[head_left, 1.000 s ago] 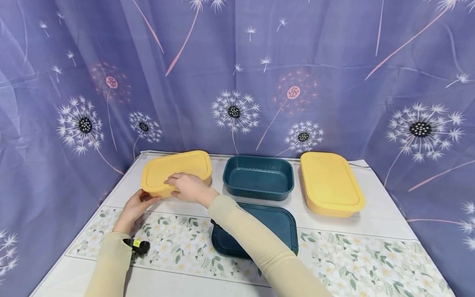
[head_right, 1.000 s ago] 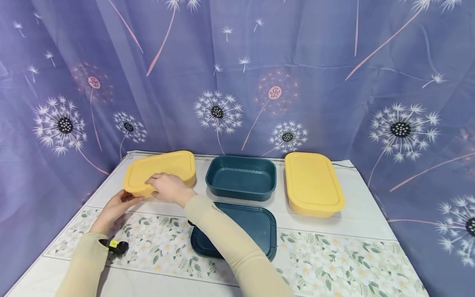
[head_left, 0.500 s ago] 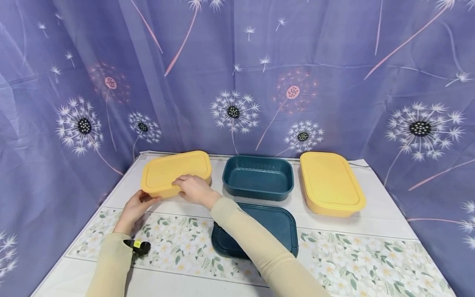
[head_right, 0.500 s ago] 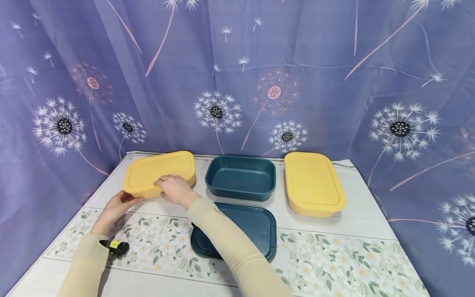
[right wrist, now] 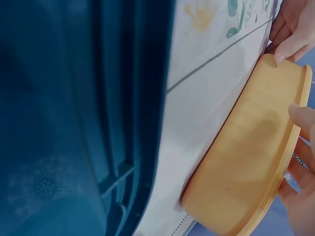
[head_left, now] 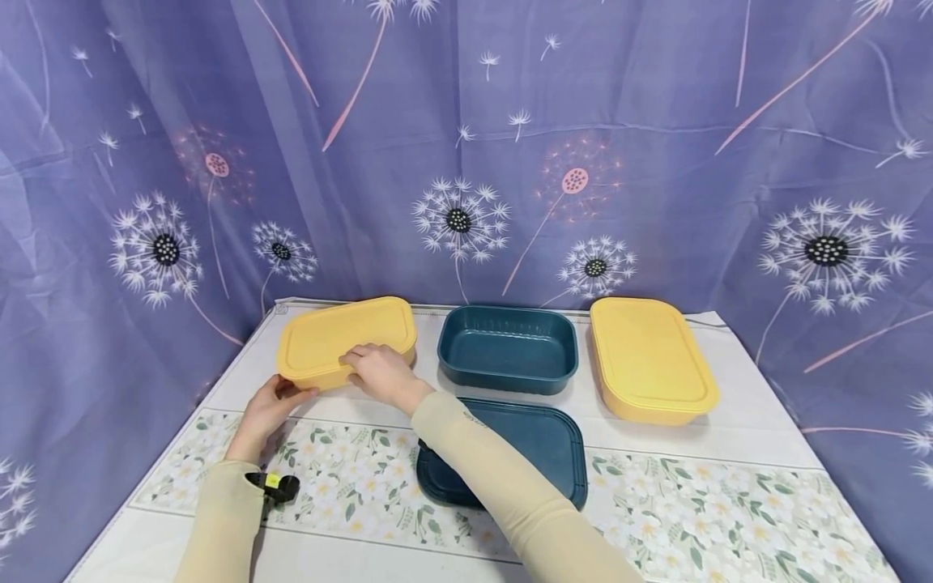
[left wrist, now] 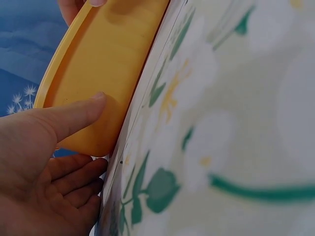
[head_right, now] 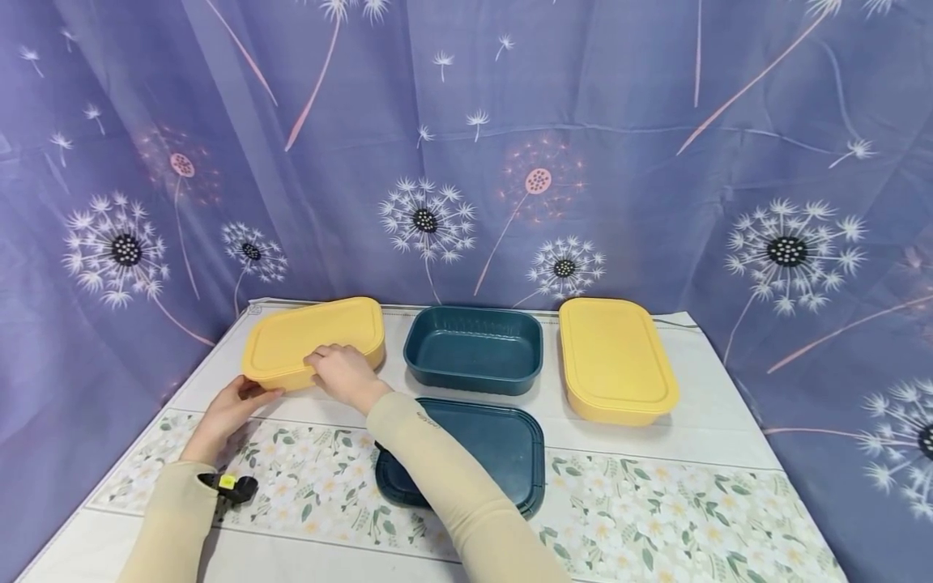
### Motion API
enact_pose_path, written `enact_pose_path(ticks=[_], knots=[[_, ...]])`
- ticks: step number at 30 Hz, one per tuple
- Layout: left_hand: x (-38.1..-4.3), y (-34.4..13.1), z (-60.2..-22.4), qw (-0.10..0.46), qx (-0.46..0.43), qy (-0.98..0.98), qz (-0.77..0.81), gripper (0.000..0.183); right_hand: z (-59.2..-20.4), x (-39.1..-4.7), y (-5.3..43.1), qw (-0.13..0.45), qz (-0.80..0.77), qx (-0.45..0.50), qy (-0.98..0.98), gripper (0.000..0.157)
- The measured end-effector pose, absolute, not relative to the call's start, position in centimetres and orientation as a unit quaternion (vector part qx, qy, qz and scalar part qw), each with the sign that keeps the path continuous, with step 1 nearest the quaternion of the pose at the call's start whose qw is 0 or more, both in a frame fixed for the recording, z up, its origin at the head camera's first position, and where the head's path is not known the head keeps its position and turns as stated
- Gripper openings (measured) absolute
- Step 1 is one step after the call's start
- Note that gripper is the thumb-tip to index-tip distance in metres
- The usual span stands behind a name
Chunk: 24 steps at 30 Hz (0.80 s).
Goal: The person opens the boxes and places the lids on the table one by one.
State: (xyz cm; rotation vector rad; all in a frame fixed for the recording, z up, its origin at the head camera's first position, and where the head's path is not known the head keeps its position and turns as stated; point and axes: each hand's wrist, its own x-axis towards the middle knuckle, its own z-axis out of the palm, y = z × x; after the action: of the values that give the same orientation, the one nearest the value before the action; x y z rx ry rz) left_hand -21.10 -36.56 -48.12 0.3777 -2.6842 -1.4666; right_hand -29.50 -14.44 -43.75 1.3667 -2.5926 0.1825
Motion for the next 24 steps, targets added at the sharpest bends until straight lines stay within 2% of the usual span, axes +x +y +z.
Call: enact_pose_path(ticks=[24], knots=[[-21.00,-36.50,-48.14,0.027,0.127,-0.874,-0.468,0.087,-43.74,-30.20,-14.51,0.102,0.051,0.458,-0.882,0.029]])
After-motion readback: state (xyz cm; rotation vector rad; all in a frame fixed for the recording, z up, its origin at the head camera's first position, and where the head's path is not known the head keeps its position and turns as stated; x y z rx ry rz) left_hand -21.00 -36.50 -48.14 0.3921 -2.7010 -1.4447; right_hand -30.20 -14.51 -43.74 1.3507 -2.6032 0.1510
